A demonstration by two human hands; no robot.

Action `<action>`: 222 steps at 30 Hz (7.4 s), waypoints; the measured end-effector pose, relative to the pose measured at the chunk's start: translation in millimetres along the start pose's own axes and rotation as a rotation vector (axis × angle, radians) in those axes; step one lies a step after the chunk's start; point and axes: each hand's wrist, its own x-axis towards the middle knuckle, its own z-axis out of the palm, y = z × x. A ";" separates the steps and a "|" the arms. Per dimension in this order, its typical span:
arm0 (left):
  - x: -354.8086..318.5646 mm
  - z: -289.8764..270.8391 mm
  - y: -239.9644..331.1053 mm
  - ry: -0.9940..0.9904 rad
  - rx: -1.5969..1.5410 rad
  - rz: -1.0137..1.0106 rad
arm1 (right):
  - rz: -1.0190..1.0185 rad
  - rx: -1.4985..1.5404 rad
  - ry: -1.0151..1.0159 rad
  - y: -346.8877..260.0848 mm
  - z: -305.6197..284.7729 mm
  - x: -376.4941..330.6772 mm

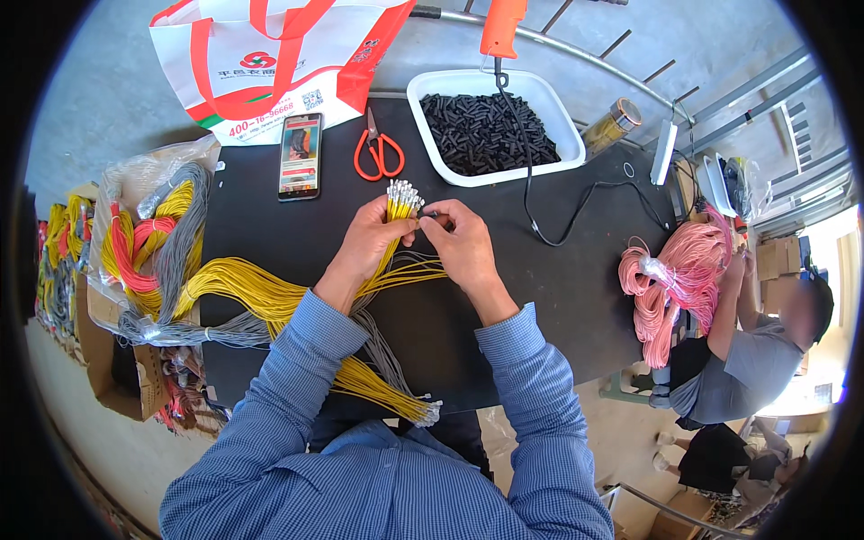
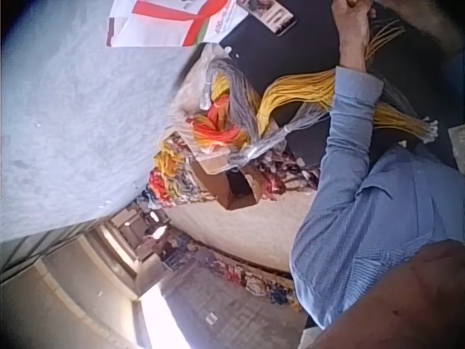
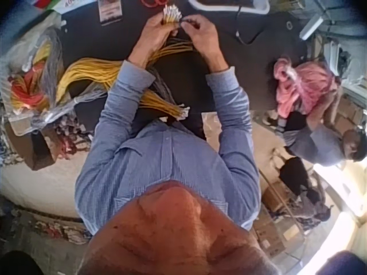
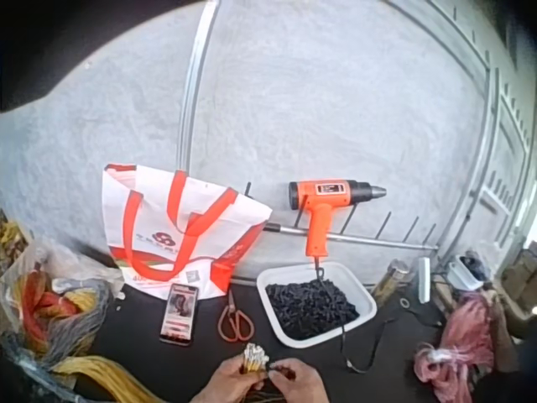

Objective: Assembling and organizing yellow wire harnesses by attaching small connectors to the wire ends.

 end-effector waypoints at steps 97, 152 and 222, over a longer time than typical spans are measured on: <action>-0.8 1.8 0.8 0.006 0.006 0.029 | -0.359 -0.571 0.092 -19.1 -16.2 -4.1; -2.6 1.9 2.8 -0.008 0.169 -0.028 | -0.068 -0.133 -0.028 -42.1 -30.5 5.2; -1.7 1.1 2.3 -0.036 0.047 -0.039 | -0.460 -0.744 -0.040 -8.2 -31.0 -12.8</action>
